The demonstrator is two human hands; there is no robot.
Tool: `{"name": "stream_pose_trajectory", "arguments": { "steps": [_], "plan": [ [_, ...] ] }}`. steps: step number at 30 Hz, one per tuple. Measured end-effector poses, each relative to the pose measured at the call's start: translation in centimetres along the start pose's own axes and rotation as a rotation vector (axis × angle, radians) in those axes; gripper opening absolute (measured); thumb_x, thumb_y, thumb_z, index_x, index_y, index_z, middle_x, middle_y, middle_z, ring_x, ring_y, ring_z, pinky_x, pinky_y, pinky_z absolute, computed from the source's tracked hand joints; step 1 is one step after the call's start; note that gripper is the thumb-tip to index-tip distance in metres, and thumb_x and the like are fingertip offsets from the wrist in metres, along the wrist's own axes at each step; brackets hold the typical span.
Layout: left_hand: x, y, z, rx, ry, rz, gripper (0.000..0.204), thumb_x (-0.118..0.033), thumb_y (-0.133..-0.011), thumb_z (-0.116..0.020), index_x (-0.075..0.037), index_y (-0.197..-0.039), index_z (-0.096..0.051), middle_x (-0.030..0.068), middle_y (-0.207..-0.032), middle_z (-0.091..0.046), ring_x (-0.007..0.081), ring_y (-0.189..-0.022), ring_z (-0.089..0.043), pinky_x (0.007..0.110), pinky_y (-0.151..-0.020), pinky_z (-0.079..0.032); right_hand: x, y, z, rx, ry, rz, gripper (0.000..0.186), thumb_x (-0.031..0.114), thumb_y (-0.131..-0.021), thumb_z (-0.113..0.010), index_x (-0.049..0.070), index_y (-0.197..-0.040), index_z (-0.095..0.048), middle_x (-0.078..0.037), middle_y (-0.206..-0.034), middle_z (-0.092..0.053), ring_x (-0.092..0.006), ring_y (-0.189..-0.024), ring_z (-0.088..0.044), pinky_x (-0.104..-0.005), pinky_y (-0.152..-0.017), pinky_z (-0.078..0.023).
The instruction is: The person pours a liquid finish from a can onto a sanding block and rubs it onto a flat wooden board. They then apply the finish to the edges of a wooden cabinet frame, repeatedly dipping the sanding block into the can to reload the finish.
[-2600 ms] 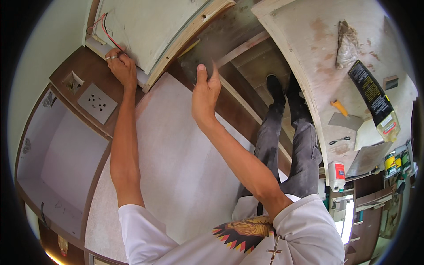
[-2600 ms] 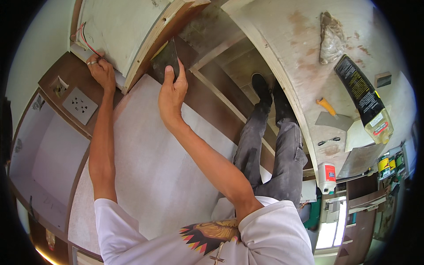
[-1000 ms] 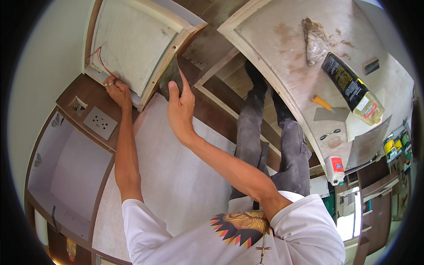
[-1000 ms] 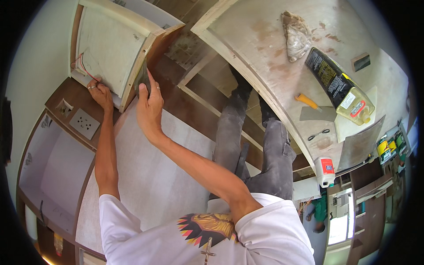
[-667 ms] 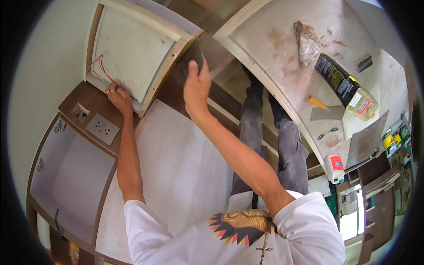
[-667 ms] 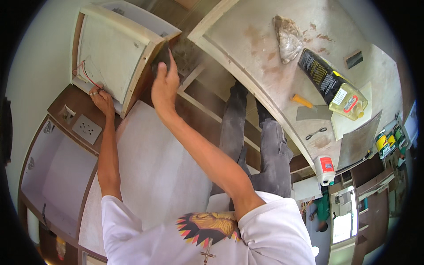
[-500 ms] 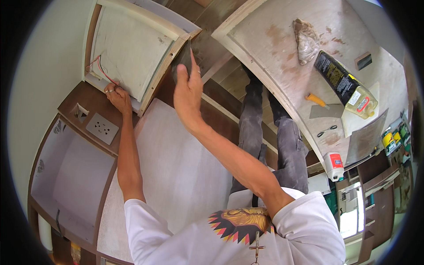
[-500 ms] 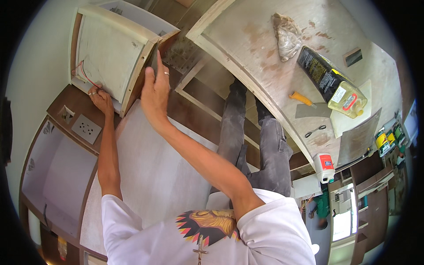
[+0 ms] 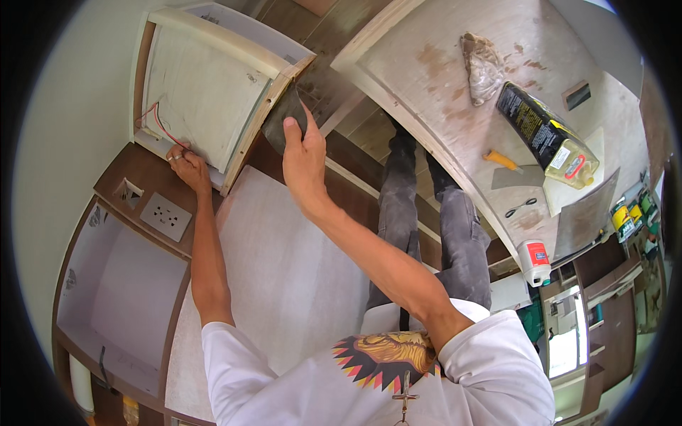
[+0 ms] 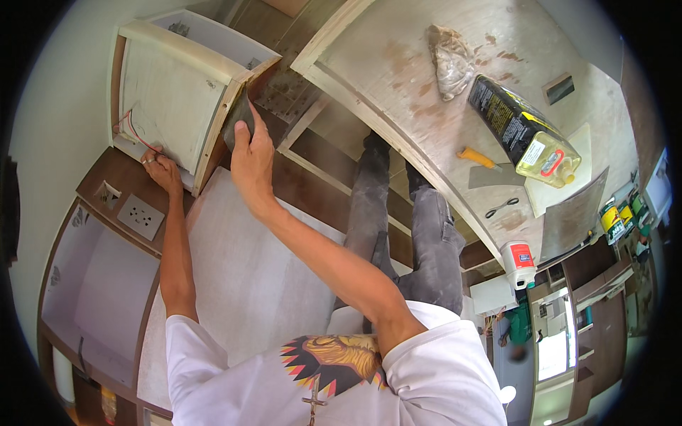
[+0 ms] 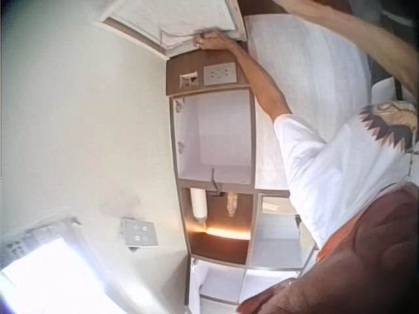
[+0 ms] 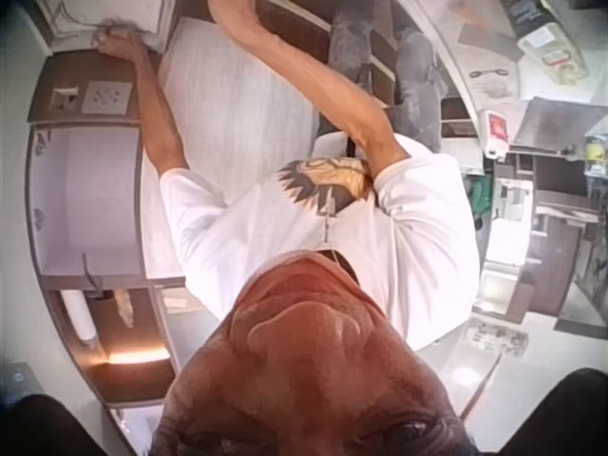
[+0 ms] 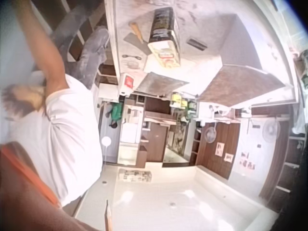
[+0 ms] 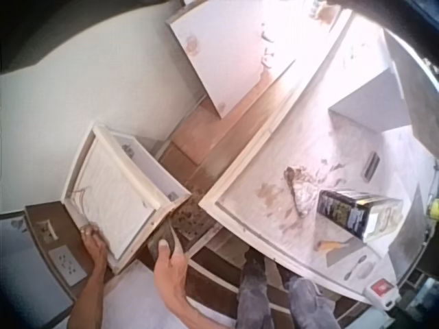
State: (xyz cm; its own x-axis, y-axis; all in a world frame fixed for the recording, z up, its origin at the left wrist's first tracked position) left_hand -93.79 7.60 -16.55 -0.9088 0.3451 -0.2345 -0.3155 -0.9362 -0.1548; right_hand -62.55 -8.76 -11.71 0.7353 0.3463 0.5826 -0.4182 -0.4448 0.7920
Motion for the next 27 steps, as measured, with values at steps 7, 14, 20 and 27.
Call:
{"name": "stream_pose_trajectory", "arguments": {
  "steps": [7, 14, 20, 27],
  "plan": [
    [0.5, 0.5, 0.3, 0.011, -0.023, 0.011, 0.015, 0.0, -0.089, -0.048, 0.002, -0.099, -0.06, 0.0189, -0.107, -0.06, 0.0375, -0.101, -0.058, 0.05, -0.095, -0.043, -0.9, -0.3, 1.8, -0.008, -0.103, -0.087, 0.05, 0.021, -0.111, -0.05, -0.005, -0.154, -0.047, -0.01, -0.135, -0.064, -0.0168, -0.117, -0.056, -0.0308, -0.108, -0.04],
    [-0.3, 0.0, 0.1, 0.004, -0.025, -0.025, 0.018, 0.002, -0.089, -0.047, 0.003, -0.099, -0.061, 0.0198, -0.106, -0.06, 0.0384, -0.102, -0.057, 0.052, -0.092, -0.044, -0.2, -2.4, 0.8, -0.028, -0.029, 0.018, 0.05, 0.023, -0.111, -0.047, -0.004, -0.153, -0.047, -0.014, -0.127, -0.068, -0.021, -0.109, -0.06, -0.0333, -0.104, -0.044],
    [-0.8, 0.0, 0.5, 0.033, -0.077, -0.036, 0.022, 0.004, -0.089, -0.044, 0.008, -0.102, -0.062, 0.0221, -0.105, -0.06, 0.04, -0.103, -0.054, 0.052, -0.091, -0.046, -1.1, -3.0, 1.5, -0.101, -0.125, -0.194, 0.05, 0.022, -0.111, -0.047, -0.004, -0.154, -0.046, -0.013, -0.124, -0.068, -0.0173, -0.106, -0.059, -0.0311, -0.102, -0.044],
    [-1.5, -0.2, 0.3, 0.052, -0.081, -0.023, 0.024, 0.002, -0.089, -0.043, 0.008, -0.102, -0.062, 0.0216, -0.105, -0.061, 0.0398, -0.103, -0.055, 0.052, -0.093, -0.045, -0.4, -2.0, 1.5, -0.119, 0.008, -0.065, 0.051, 0.024, -0.111, -0.049, -0.002, -0.155, -0.046, -0.013, -0.133, -0.064, -0.0203, -0.116, -0.056, -0.0328, -0.108, -0.041]
  ]
}}
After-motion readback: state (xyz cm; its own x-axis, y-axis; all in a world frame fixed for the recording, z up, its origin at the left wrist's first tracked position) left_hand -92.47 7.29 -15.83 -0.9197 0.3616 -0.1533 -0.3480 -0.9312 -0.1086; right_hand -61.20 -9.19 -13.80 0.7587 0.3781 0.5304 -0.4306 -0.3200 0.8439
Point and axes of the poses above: each hand's wrist, its own y-axis away from the middle knuckle, its own z-axis out of the back of the hand, x = y × z, the point moved 5 cm from there along -y, towards the middle knuckle
